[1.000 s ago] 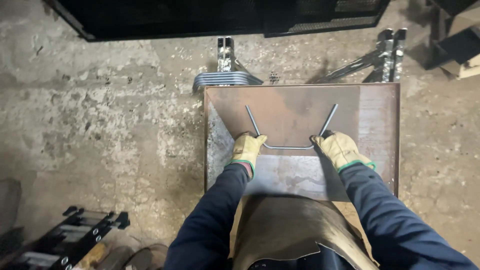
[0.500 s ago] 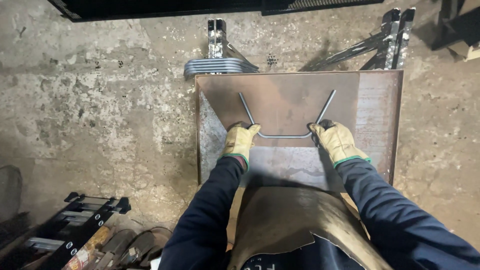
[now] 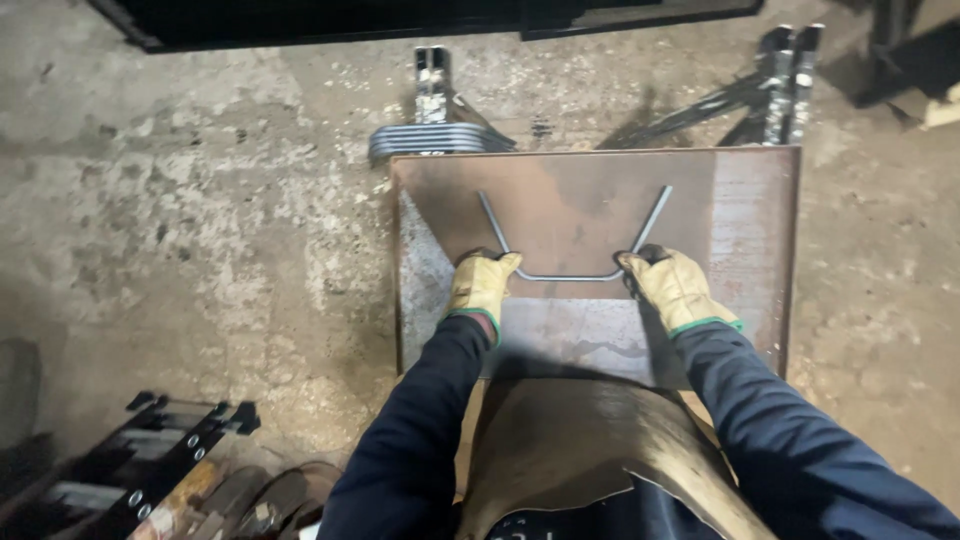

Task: Measuring and bending a metal rod using a vice and manual force.

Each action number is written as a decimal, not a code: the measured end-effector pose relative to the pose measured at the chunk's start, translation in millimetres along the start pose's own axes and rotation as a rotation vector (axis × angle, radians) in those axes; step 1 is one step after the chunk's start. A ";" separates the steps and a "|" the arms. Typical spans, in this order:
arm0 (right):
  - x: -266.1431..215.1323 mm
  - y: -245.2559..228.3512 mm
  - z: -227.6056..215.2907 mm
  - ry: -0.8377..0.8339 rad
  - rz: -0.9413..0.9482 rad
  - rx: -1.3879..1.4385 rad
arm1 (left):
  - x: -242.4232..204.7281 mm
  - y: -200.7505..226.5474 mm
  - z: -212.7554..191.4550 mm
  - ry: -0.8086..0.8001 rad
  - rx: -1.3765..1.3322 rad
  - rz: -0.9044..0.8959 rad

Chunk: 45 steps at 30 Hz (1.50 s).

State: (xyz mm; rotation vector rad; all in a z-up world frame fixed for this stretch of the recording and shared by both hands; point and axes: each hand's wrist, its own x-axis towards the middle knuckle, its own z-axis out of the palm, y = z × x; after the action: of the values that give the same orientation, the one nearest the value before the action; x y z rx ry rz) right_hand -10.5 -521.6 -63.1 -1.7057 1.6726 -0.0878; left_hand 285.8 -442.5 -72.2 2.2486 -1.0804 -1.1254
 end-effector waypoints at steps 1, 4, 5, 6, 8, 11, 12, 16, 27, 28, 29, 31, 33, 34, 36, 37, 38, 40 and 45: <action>3.3 6.4 3.3 -0.051 0.074 0.094 | 0.2 0.2 0.5 -0.009 0.006 0.009; 5.0 13.4 4.8 0.011 -0.068 0.002 | -10.6 14.7 -10.9 -0.055 -0.059 -0.046; 6.8 16.2 6.8 0.008 -0.069 -0.002 | -11.9 16.4 -12.5 -0.055 -0.063 -0.050; 8.7 19.1 8.5 -0.053 -0.003 0.206 | -13.2 18.4 -14.1 -0.074 -0.120 -0.095; 5.4 12.9 6.2 -0.115 0.065 0.411 | -16.0 22.8 -18.6 -0.094 -0.179 -0.141; -5.2 -2.3 -1.5 -0.079 0.095 0.396 | -14.8 23.9 -20.4 -0.107 -0.235 -0.189; -4.8 -1.7 -2.0 -0.071 0.071 0.368 | -10.6 20.6 -18.1 -0.113 -0.292 -0.196; -24.7 -38.4 -25.9 -0.129 0.130 0.131 | -4.0 14.9 -15.7 -0.151 -0.445 -0.220; -21.0 -29.2 -38.8 -0.114 0.181 0.104 | -6.7 26.2 -22.3 -0.148 -0.143 -0.211; -16.8 -20.0 -38.5 -0.065 0.251 0.252 | -6.5 24.1 -20.7 -0.131 -0.177 -0.199; -12.5 -14.6 -42.6 -0.068 0.260 0.254 | -3.5 18.7 -17.3 -0.138 -0.172 -0.203; -2.2 -4.9 -51.3 0.057 0.181 0.004 | 3.1 9.0 -11.7 -0.129 -0.270 -0.203; 9.4 -11.8 -54.3 0.140 0.073 -0.216 | -1.1 15.1 -17.2 -0.139 -0.199 -0.190; 15.9 -15.4 -56.8 0.223 -0.040 -0.439 | -2.4 19.4 -20.2 -0.146 -0.131 -0.177; 65.9 1.2 -35.9 0.154 -0.016 -0.543 | 10.4 9.7 -14.6 -0.113 0.017 -0.128; 91.2 9.7 -25.8 0.086 0.008 -0.651 | 17.8 5.3 -11.8 -0.080 0.160 -0.076; 67.1 -18.1 -39.8 0.088 0.011 -0.646 | 19.1 10.8 -14.0 -0.081 0.165 -0.073; 18.1 -73.7 -70.2 0.142 0.089 -0.316 | 21.0 22.6 -16.9 -0.008 0.420 -0.066; -17.0 -46.2 -58.8 0.341 -0.122 -0.137 | 32.4 -10.2 -9.4 0.170 0.327 0.062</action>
State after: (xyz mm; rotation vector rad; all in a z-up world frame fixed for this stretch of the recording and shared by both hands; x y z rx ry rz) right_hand -5.0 -537.9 11.6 -1.9827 1.8509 -0.3465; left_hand 310.2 -461.4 -89.0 2.4823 -1.3314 -0.7595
